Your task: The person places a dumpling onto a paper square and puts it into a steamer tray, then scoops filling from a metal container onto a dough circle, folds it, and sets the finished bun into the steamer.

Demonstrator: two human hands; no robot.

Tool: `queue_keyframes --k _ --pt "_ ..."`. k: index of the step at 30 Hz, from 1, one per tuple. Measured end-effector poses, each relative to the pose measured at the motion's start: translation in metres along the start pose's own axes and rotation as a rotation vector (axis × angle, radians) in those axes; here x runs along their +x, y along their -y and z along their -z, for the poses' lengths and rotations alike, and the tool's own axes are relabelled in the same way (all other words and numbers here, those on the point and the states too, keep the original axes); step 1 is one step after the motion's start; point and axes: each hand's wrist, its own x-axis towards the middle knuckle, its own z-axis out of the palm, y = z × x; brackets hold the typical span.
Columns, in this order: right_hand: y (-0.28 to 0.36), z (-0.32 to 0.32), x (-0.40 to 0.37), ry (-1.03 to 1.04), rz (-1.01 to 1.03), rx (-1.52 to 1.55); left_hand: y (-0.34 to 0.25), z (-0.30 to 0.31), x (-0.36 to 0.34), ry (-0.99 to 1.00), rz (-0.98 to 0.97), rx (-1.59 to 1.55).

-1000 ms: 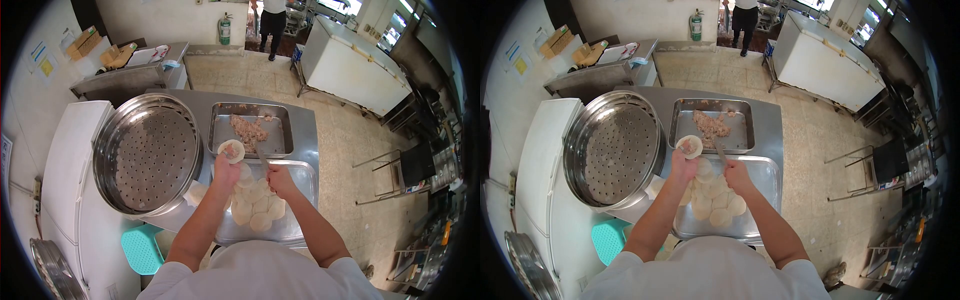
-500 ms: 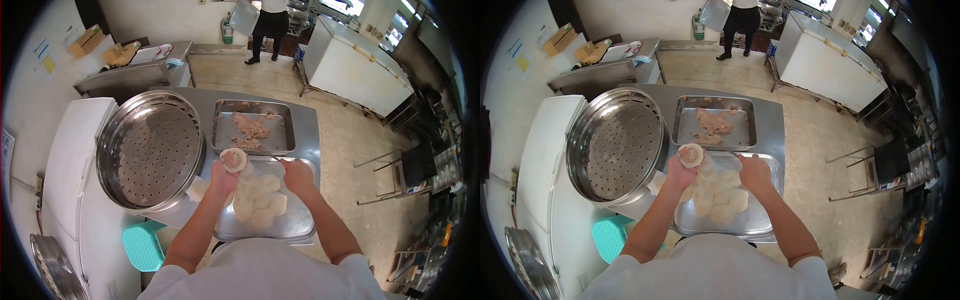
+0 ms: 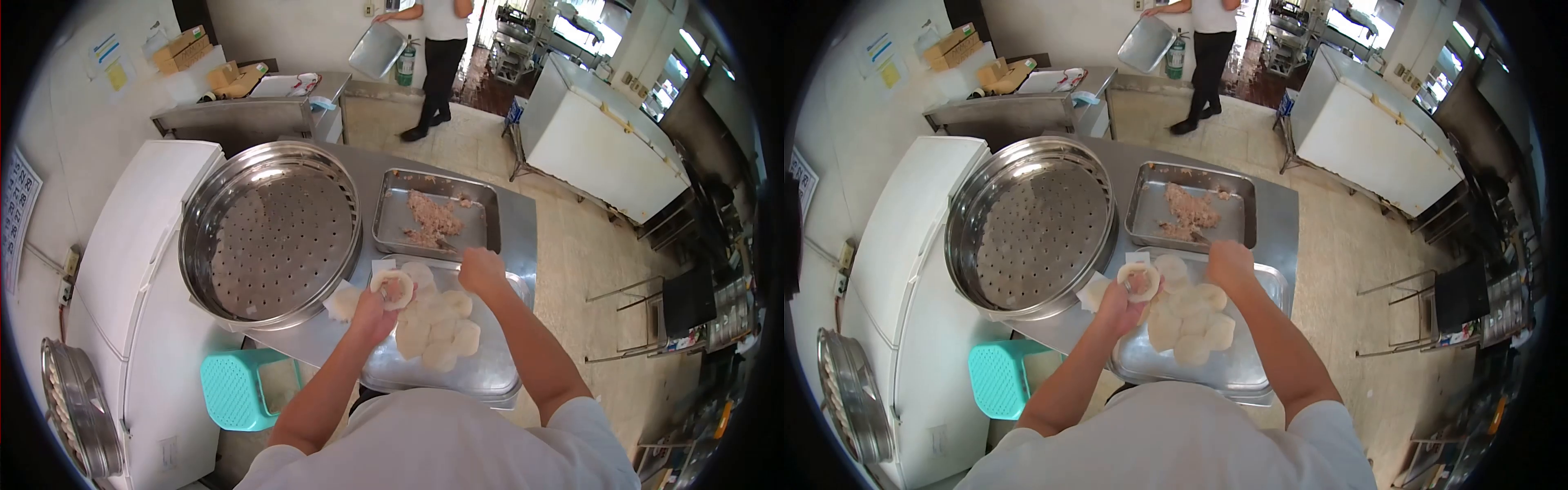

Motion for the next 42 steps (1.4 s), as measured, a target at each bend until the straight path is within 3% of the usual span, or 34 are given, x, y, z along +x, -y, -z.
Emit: queue_keyframes --k 4,6,9,12,15,17,19,20,22,25,29,34,37,42 --pt "-0.028 -0.036 -0.005 -0.121 0.119 0.102 0.024 0.023 -0.008 0.075 0.007 0.199" --pt "-0.021 -0.055 -0.009 -0.2 0.102 0.175 0.043 0.035 -0.019 0.09 0.069 0.123" --pt "0.007 -0.043 -0.019 -0.114 0.042 0.159 0.057 0.025 -0.048 0.083 0.21 0.065" --pt "0.004 -0.071 0.001 -0.16 0.05 0.169 0.072 0.022 -0.074 0.022 0.334 0.07" --pt "0.005 -0.066 -0.015 -0.31 0.05 0.165 0.078 0.022 -0.073 -0.015 0.359 0.01" --pt "-0.002 -0.051 -0.047 -0.65 0.161 0.249 0.076 0.023 -0.079 -0.003 0.339 -0.035" --pt "-0.019 -0.058 -0.073 -0.757 0.26 0.429 0.061 0.009 -0.076 0.03 0.266 -0.079" --pt "-0.023 -0.055 -0.094 -0.559 0.194 0.706 0.054 0.004 -0.075 0.035 0.217 -0.105" --pt "-0.023 -0.058 -0.135 -0.23 0.009 0.935 0.036 -0.016 -0.078 0.09 0.134 0.028" --pt "-0.014 -0.085 -0.176 0.091 -0.108 1.417 0.024 -0.04 -0.085 0.052 0.172 0.179" --pt "0.006 -0.076 -0.193 0.103 -0.155 1.709 0.038 -0.056 -0.092 -0.033 0.207 0.338" --pt "-0.006 -0.078 -0.196 0.111 -0.143 1.571 0.057 -0.054 -0.094 0.069 0.264 0.523" --pt "-0.006 -0.077 -0.196 0.119 -0.221 1.509 0.063 -0.056 -0.091 0.159 0.166 0.682" --pt "-0.008 -0.081 -0.2 0.069 -0.23 1.495 0.071 -0.05 -0.086 0.191 0.171 0.642"
